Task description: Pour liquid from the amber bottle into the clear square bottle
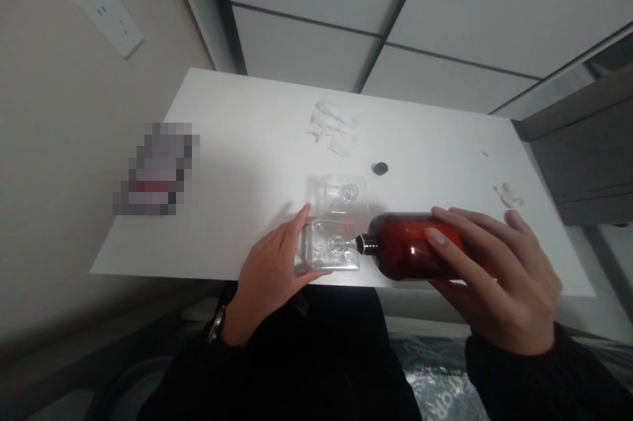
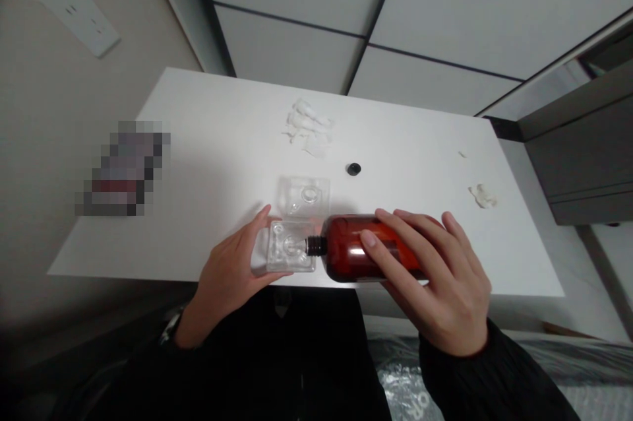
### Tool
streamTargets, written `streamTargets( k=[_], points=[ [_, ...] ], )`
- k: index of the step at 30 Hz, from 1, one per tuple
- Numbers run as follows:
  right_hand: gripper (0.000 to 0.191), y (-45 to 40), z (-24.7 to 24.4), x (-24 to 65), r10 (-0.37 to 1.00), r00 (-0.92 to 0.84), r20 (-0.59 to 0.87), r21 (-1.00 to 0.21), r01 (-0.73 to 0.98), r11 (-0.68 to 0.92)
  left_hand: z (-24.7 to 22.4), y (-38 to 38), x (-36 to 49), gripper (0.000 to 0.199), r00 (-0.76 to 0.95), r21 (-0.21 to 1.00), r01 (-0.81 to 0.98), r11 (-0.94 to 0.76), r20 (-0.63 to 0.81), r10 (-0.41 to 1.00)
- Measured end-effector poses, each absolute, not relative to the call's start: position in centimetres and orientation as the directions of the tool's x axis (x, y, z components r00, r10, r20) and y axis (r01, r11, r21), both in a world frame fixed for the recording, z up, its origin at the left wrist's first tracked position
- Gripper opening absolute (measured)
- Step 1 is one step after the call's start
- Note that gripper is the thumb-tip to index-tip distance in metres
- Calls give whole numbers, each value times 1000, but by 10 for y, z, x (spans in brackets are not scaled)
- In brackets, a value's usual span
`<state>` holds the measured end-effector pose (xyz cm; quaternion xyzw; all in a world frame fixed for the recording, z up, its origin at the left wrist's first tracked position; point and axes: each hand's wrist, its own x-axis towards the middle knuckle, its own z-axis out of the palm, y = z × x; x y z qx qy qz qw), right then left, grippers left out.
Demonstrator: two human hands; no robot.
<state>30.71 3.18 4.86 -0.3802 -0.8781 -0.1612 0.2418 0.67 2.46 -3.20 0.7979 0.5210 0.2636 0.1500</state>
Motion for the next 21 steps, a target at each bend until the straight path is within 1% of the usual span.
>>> streamTargets(
  k=[3,10,15,21],
  points=[
    [89,32,48,308,584,-597,551,95,740,666,-31,24,7,139,307,528,750,-398,256,917],
    [88,32,49,310,578,-607,545,101,732,674,-31,24,7,142,311,532,740,-412,272,911],
    [88,31,51,308,599,-580,552,88,755,650,-31,24,7,141,310,536,738,-410,271,911],
    [83,31,52,306,614,-562,555,96,776,623,-32,23,7,143,309,536,737,-412,275,911]
  ],
)
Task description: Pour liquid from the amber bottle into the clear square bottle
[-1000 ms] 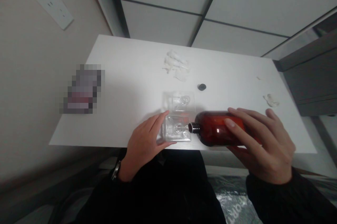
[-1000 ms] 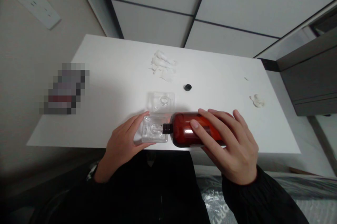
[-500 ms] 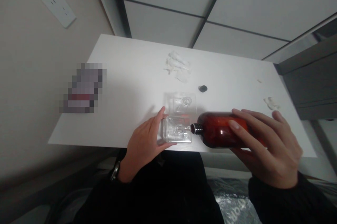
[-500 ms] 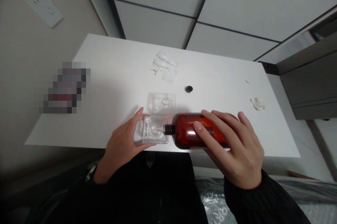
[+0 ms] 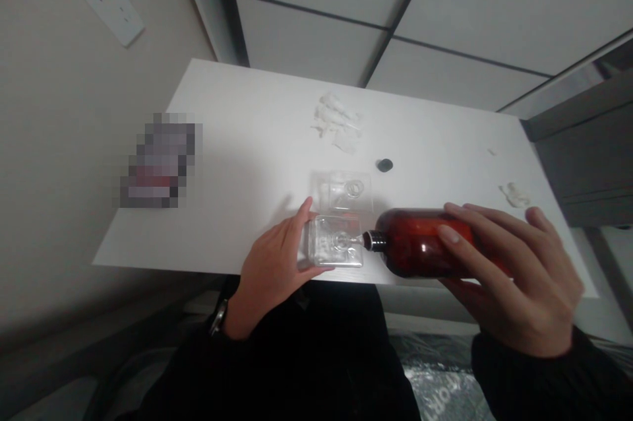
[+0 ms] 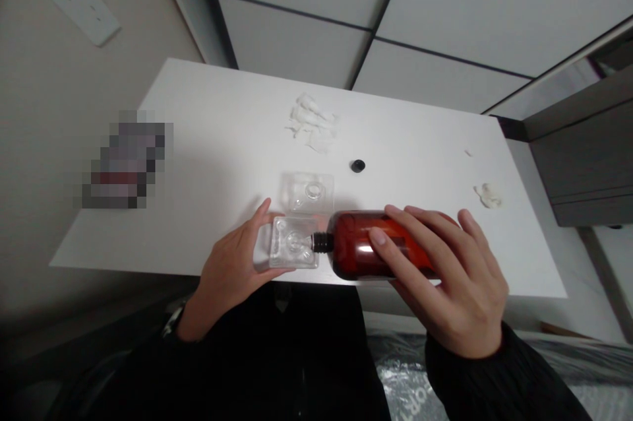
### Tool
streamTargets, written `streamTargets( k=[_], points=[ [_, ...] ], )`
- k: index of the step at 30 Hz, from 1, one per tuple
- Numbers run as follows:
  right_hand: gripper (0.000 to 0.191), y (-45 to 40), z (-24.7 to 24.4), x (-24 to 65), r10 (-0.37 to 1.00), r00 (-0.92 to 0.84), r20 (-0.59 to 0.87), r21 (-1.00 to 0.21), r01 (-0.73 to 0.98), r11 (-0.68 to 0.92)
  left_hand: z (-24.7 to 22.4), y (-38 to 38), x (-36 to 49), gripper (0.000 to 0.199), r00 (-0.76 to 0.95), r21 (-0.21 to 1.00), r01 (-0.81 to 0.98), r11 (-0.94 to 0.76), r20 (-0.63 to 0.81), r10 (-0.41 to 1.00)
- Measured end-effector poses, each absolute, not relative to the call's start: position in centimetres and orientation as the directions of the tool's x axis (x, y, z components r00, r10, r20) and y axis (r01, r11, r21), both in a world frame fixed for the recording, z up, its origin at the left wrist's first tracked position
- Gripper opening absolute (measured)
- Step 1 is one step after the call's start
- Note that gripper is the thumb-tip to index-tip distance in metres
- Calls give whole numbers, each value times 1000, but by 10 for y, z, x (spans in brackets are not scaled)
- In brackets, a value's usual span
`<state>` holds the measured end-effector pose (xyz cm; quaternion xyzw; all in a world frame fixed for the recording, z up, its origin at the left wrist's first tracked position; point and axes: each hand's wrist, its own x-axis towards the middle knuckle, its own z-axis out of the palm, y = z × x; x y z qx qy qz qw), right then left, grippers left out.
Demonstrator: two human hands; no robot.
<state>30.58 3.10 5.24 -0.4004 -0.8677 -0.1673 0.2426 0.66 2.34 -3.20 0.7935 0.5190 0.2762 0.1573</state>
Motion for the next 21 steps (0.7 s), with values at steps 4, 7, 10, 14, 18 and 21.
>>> streamTargets(
  k=[4,7,10,14,18,21],
  points=[
    [82,32,52,307,616,-564,550,102,778,620,-33,23,6,144,311,543,735,-406,262,914],
    [85,32,53,309,605,-560,566,109,778,618,-32,24,6,144,309,552,735,-394,244,919],
    [88,31,54,311,616,-564,550,103,778,620,-32,24,6,143,315,556,727,-403,252,915],
    [90,30,56,311,636,-554,538,94,788,608,-32,24,6,146,318,549,728,-410,260,912],
    [92,30,57,309,616,-571,543,108,775,622,-32,23,6,143,316,550,731,-403,251,915],
    [93,31,58,309,615,-577,537,113,772,625,-31,23,7,140,322,551,731,-403,242,915]
  ],
)
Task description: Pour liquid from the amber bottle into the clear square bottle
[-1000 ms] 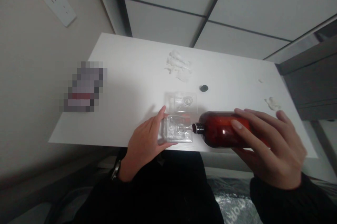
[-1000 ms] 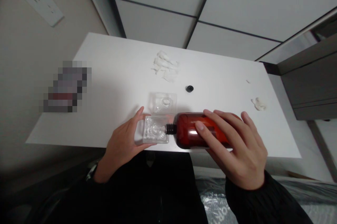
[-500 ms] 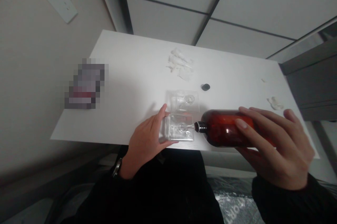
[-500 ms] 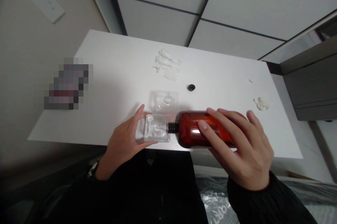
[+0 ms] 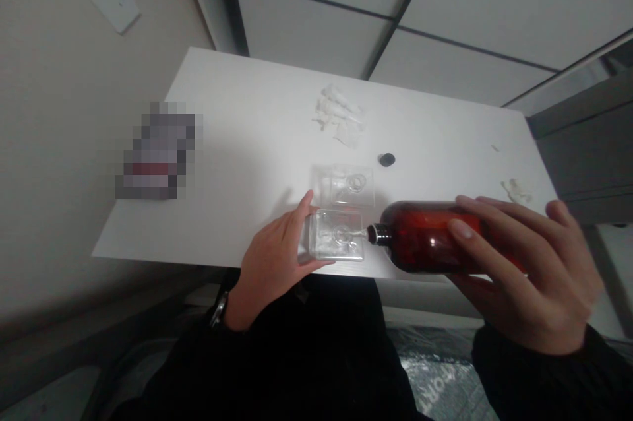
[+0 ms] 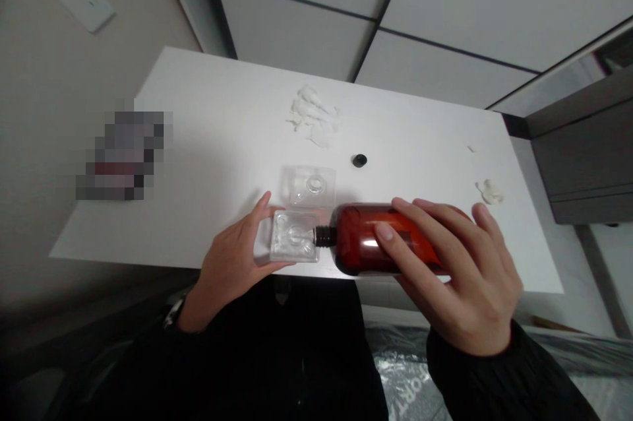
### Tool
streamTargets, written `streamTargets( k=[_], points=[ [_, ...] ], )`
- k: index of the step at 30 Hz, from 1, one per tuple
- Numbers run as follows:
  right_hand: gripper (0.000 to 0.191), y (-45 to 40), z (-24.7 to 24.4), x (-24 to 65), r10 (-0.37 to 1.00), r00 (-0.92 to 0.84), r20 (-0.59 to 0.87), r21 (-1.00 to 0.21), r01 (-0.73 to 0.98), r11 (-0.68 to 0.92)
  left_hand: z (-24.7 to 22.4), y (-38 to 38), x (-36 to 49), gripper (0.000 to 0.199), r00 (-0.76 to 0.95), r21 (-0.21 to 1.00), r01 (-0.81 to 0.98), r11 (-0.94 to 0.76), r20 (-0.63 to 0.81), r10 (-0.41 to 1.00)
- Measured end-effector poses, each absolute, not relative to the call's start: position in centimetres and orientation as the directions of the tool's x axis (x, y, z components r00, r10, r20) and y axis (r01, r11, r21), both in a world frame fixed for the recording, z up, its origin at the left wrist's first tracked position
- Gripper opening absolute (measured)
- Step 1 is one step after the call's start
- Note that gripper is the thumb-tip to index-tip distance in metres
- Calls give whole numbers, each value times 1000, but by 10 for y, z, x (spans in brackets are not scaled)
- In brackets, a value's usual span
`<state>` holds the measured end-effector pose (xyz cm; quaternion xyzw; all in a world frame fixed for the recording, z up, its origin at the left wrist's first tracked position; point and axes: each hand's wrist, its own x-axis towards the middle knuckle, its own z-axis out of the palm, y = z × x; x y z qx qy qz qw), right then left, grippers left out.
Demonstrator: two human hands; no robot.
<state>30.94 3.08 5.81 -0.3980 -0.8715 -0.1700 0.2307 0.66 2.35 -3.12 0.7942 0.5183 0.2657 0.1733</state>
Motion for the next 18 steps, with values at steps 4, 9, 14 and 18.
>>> streamTargets(
  k=[4,9,14,18],
  points=[
    [93,32,59,311,605,-579,547,123,770,626,-32,24,7,140,316,546,736,-399,244,917],
    [92,32,59,312,605,-584,542,138,771,621,-32,24,6,134,321,559,724,-404,244,915],
    [90,31,60,310,616,-566,548,124,783,609,-31,24,7,137,316,562,727,-395,238,919],
    [89,31,60,310,632,-555,540,113,792,599,-31,24,7,133,315,576,725,-377,210,926]
  ],
)
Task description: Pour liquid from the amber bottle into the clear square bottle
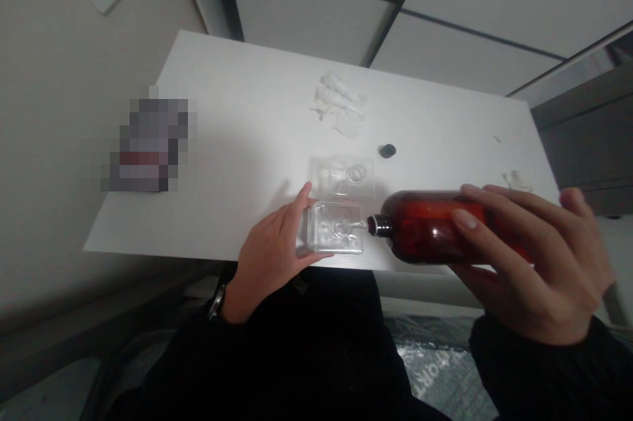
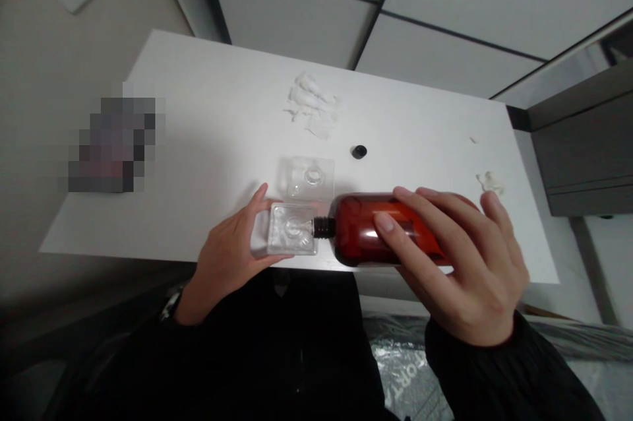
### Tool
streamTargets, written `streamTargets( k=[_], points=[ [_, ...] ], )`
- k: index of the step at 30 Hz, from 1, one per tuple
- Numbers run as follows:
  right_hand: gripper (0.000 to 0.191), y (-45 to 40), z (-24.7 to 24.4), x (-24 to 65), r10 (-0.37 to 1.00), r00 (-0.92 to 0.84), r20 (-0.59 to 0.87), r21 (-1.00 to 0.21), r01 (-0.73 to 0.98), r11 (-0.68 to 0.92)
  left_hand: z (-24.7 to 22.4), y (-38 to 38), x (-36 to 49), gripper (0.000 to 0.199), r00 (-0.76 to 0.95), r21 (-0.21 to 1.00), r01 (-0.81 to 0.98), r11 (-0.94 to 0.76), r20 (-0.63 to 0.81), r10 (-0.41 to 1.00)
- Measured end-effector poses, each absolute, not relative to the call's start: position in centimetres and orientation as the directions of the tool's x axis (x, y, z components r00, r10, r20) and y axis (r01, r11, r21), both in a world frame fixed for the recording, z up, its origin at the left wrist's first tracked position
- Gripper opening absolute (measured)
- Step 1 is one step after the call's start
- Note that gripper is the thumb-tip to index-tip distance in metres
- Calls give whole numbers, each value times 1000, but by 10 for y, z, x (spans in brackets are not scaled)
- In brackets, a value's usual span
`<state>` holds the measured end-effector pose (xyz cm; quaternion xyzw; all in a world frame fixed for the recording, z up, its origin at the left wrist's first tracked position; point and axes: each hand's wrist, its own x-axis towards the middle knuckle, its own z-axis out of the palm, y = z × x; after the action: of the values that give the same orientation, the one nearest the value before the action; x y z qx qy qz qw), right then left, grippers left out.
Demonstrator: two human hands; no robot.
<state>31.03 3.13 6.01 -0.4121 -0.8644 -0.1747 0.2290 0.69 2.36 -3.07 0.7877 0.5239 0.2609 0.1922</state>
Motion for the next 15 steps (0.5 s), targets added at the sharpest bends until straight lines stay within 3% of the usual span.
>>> streamTargets(
  k=[15],
  points=[
    [82,34,55,311,637,-556,535,64,778,625,-30,23,8,133,309,563,736,-376,214,927]
  ],
)
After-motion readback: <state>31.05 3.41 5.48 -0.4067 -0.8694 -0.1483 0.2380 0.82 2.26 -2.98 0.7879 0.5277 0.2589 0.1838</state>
